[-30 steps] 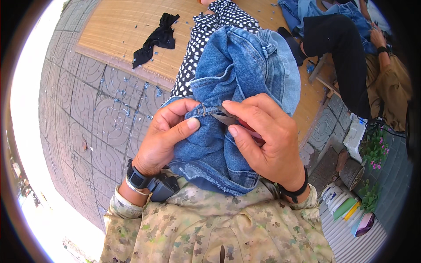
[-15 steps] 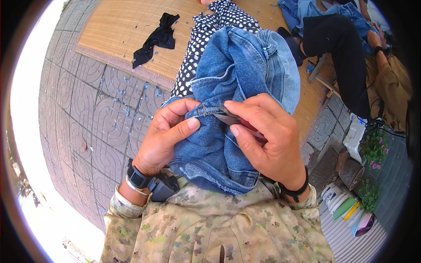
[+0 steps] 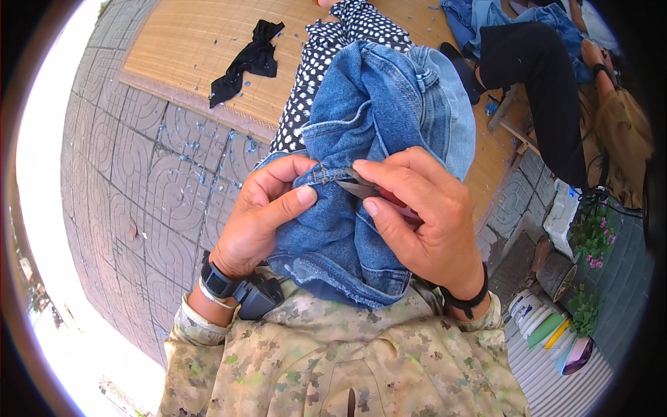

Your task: Manually sewing or repairing denim jeans using a needle and small scissors.

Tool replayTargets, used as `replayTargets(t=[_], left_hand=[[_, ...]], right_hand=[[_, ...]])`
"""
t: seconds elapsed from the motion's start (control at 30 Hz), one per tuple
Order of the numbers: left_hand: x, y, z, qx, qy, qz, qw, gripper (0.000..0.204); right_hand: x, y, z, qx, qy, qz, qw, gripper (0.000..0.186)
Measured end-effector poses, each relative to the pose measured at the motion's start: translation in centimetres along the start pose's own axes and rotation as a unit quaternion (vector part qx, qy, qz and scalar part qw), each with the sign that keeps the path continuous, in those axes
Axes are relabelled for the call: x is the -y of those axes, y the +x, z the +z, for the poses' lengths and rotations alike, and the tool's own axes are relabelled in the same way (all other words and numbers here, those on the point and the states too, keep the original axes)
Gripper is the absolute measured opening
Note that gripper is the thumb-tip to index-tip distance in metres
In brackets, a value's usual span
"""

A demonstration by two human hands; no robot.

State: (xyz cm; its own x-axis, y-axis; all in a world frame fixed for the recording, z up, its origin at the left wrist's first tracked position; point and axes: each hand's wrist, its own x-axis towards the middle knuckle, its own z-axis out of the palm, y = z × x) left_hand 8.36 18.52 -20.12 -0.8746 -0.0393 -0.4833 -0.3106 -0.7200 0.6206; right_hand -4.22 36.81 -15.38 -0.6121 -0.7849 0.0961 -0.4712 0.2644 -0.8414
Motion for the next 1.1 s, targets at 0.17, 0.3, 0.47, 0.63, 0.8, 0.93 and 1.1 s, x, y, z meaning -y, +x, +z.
replayTargets(t=[0.17,0.3,0.47,0.63,0.8,0.93,1.1], left_hand=[[0.2,0.0,-0.3,-0.002,0.003,0.005,1.000,0.039],[0.2,0.0,-0.2,-0.005,0.004,0.006,1.000,0.038],[0.1,0.1,-0.4,0.006,0.006,0.002,1.000,0.039],[-0.1,0.2,0.2,0.005,-0.014,0.008,1.000,0.024],[0.1,0.2,0.2,-0.002,-0.011,0.011,1.000,0.024],[0.2,0.1,-0.4,0.005,0.004,0.001,1.000,0.037],[-0.1,0.0,0.2,-0.002,-0.001,0.006,1.000,0.030]], right_hand=[[0.0,0.0,0.1,0.000,-0.001,0.000,1.000,0.030],[0.1,0.1,0.3,0.000,-0.006,-0.001,1.000,0.031],[-0.3,0.3,0.6,-0.004,-0.004,-0.014,1.000,0.032],[-0.8,0.4,0.6,-0.022,0.124,-0.009,0.992,0.031],[-1.2,-0.3,0.3,-0.035,0.088,-0.010,0.995,0.031],[-1.1,-0.4,0.3,-0.041,0.065,-0.020,0.997,0.034],[0.1,1.0,0.7,-0.071,0.078,-0.014,0.994,0.042]])
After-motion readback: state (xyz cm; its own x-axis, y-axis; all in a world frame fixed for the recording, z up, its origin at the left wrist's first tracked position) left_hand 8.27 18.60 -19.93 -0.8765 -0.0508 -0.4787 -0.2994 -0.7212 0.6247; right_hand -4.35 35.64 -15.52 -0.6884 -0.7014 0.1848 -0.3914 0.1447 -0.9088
